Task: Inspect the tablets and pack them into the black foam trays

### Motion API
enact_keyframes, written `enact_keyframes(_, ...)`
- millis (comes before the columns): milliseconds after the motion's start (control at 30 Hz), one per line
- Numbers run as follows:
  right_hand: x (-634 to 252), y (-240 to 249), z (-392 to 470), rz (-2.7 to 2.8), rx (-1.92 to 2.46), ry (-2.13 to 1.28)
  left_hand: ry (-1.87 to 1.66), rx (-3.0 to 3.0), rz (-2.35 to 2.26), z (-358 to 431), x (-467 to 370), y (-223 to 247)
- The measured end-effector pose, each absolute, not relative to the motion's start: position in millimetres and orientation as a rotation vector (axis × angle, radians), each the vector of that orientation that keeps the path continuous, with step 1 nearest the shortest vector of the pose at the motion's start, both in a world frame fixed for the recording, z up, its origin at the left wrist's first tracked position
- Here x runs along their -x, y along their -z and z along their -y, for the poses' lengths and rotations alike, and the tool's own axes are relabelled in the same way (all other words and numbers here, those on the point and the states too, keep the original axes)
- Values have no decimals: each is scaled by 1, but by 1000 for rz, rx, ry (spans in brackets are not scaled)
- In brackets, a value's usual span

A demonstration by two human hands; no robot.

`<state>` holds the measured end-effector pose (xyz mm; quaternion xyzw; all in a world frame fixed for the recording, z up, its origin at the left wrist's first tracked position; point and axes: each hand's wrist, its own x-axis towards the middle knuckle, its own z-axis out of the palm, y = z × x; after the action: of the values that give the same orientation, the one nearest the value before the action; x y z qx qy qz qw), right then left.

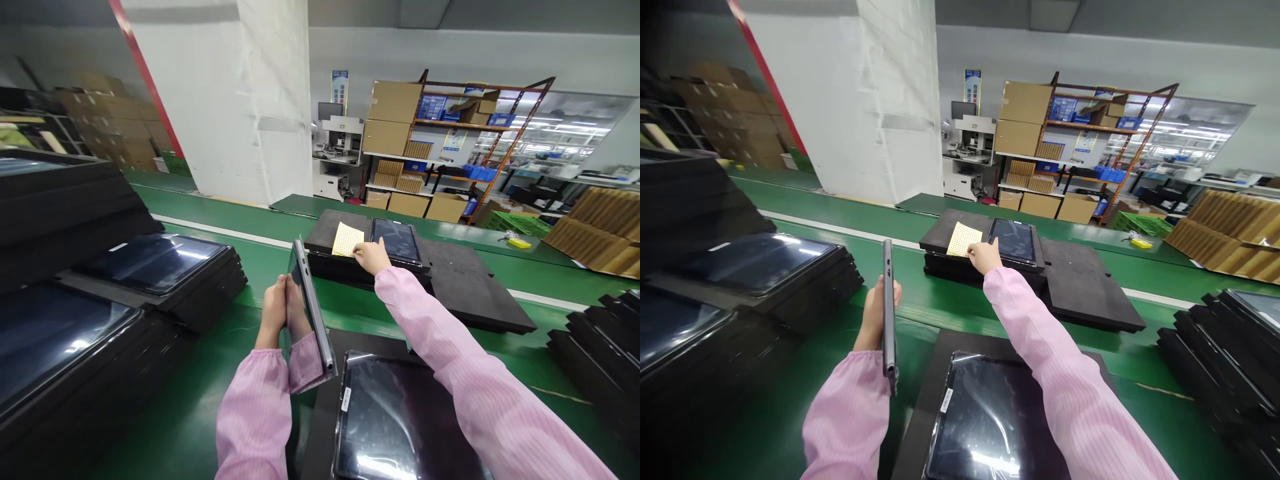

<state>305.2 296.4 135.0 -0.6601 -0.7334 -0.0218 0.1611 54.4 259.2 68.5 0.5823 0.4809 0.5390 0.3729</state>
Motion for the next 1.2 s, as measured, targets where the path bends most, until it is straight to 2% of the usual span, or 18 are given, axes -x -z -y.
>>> enact_keyframes(333, -289, -166, -272, 1858, 1766, 11, -1394, -1533, -1184, -243, -61, -89)
enact_keyframes(500, -276, -188, -192, 1903, 1466, -21, -1324, -1563, -1175, -238, -61, -96)
enact_keyframes(600, -274, -200, -132, 2097, 1004, -134, -1284, -1575, -1182, -238, -60, -97)
enact_keyframes(667, -274, -206, -99, 2243, 846, -137, -1261, -1585, -1186, -238, -60, -97)
enact_keyframes(900, -271, -206, -61, 2456, 816, 118, -1215, -1639, -1188, -237, -60, -99)
enact_keyframes(1200, -271, -205, -58, 2488, 760, 174, -1243, -1696, -1160, -237, -58, -98)
